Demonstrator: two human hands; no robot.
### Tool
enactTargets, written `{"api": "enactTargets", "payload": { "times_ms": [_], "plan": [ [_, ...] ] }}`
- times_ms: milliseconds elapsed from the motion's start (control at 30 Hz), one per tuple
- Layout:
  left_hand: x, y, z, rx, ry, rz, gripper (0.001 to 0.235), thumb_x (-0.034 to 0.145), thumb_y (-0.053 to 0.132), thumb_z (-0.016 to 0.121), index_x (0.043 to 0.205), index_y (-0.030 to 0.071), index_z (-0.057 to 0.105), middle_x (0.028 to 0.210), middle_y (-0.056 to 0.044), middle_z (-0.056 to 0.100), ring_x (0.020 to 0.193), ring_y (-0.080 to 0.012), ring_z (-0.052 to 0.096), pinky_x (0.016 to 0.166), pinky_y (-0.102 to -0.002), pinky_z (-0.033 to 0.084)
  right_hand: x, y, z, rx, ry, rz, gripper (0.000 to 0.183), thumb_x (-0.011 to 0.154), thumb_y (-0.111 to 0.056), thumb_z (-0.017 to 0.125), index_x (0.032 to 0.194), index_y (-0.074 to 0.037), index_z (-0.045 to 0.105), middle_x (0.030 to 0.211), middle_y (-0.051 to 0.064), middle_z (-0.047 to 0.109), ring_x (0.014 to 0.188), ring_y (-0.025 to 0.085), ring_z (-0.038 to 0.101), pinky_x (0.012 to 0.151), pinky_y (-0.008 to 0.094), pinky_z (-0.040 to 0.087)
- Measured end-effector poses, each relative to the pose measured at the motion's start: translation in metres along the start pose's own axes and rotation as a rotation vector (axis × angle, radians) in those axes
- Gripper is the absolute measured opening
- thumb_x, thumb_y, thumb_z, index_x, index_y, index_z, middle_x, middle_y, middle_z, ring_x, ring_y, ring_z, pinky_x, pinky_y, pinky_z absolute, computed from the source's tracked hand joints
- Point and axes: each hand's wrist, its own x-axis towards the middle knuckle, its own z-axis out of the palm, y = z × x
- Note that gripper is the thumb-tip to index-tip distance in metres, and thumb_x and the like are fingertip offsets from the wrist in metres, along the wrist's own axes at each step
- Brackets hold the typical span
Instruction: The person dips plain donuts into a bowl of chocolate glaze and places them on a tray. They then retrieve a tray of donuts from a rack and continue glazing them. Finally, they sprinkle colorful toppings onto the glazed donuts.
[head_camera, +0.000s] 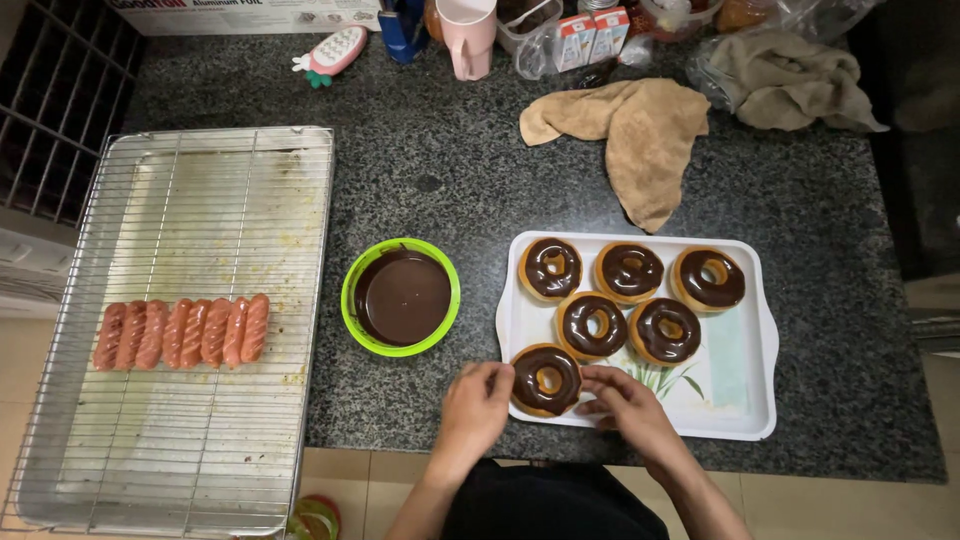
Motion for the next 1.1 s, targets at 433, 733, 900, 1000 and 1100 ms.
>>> {"api": "enactTargets", "payload": {
  "times_ms": [433, 733, 900, 1000, 1100],
  "plan": [
    [-0.003, -0.016, 0.009, -0.04, -0.054, -0.077, 0.055, 0.121, 0.055, 0.054, 0.133, 0.016, 0.09, 0.146, -0.015, 0.088, 0.136, -0.0428, 0.082, 0.119, -0.057, 0.056, 0.031, 0.021, -0.009, -0.175, -0.029, 0.021, 0.043, 0.12, -0.014, 0.057, 0.15, -0.013, 0.087, 0.141, 0.011, 0.099, 0.11, 0.031, 0.097, 0.079, 0.041, 0.066],
    [-0.008, -0.018, -0.006, -0.021, -0.063, -0.135, 0.054, 0.119, 0.061, 0.054, 0.133, 0.024, 0.091, 0.141, -0.01, 0.092, 0.13, -0.0384, 0.086, 0.111, -0.055, 0.062, 0.014, 0.009, -0.021, -0.041, 0.024, 0.021, 0.039, 0.118, -0.013, 0.063, 0.148, -0.005, 0.087, 0.141, 0.017, 0.098, 0.112, 0.037, 0.095, 0.094, 0.046, 0.073],
    [-0.02, -0.034, -0.013, -0.176, 0.048, -0.145, 0.045, 0.111, 0.055, 0.069, 0.144, 0.032, 0.09, 0.13, 0.001, 0.1, 0.125, -0.0168, 0.094, 0.115, -0.034, 0.066, 0.004, 0.0, -0.034, -0.034, 0.118, -0.117, 0.032, 0.12, -0.018, 0.071, 0.142, -0.003, 0.089, 0.132, 0.022, 0.1, 0.091, 0.036, 0.09, 0.063, 0.041, 0.053],
    [-0.048, -0.022, -0.036, -0.305, 0.098, -0.185, 0.049, 0.112, 0.053, 0.071, 0.15, 0.029, 0.09, 0.134, 0.002, 0.1, 0.128, -0.0133, 0.093, 0.114, -0.032, 0.067, 0.019, -0.007, -0.031, 0.028, 0.06, -0.194, 0.033, 0.121, -0.016, 0.07, 0.144, 0.002, 0.085, 0.122, 0.026, 0.096, 0.085, 0.036, 0.083, 0.062, 0.04, 0.048],
    [-0.061, -0.069, -0.025, -0.408, 0.281, -0.106, 0.043, 0.112, 0.049, 0.075, 0.142, 0.025, 0.093, 0.114, 0.002, 0.102, 0.103, -0.0104, 0.093, 0.098, -0.028, 0.069, 0.034, -0.023, -0.012, -0.029, -0.021, -0.263, 0.033, 0.122, -0.021, 0.071, 0.144, -0.002, 0.088, 0.123, 0.019, 0.096, 0.089, 0.031, 0.082, 0.068, 0.038, 0.048]
  ]
}}
